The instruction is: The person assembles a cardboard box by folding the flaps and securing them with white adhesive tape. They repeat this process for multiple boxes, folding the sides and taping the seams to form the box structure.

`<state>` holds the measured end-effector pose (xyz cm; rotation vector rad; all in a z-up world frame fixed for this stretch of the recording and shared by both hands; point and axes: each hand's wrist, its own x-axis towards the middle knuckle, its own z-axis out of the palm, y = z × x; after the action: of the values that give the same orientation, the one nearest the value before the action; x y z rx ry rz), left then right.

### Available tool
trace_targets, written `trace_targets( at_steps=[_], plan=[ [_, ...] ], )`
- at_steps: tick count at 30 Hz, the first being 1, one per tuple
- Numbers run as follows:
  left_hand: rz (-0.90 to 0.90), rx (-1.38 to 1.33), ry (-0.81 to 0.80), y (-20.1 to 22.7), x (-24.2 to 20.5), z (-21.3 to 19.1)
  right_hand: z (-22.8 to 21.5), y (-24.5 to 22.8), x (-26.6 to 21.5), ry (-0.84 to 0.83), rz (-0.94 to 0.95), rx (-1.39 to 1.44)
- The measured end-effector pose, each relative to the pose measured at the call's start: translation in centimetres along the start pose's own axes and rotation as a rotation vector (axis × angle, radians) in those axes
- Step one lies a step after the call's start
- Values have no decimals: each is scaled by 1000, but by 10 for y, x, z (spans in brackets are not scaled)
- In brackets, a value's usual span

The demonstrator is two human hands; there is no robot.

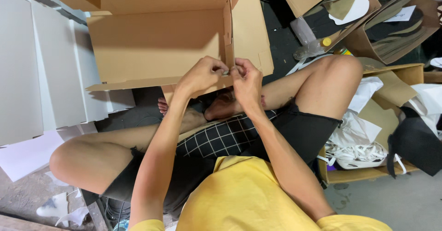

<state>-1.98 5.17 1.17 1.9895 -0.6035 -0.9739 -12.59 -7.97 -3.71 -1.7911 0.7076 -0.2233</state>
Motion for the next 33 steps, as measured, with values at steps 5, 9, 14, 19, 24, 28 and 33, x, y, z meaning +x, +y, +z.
trace_targets(
  at_steps=[5, 9, 14, 19, 24, 28, 33],
  plan=[
    [92, 141, 25, -19, 25, 7, 1, -21, -2, 8, -33, -85],
    [198, 190, 52, -13, 12, 2, 2, -18, 4, 43, -86, -164],
    [262, 176, 74, -21, -3, 4, 8, -23, -3, 60, -110, -175],
    [345, 65, 7, -18, -12, 1, 7, -21, -1, 85, -115, -191],
    [302, 164, 12, -1, -23, 2, 6, -20, 0, 115, -143, -243],
    [322, 353, 63, 20, -49, 3, -13, -27, 17, 120, -218, -267],
    [153, 661, 177, -5, -93, -4, -64, -37, 68, 183, -445, -416]
  ],
)
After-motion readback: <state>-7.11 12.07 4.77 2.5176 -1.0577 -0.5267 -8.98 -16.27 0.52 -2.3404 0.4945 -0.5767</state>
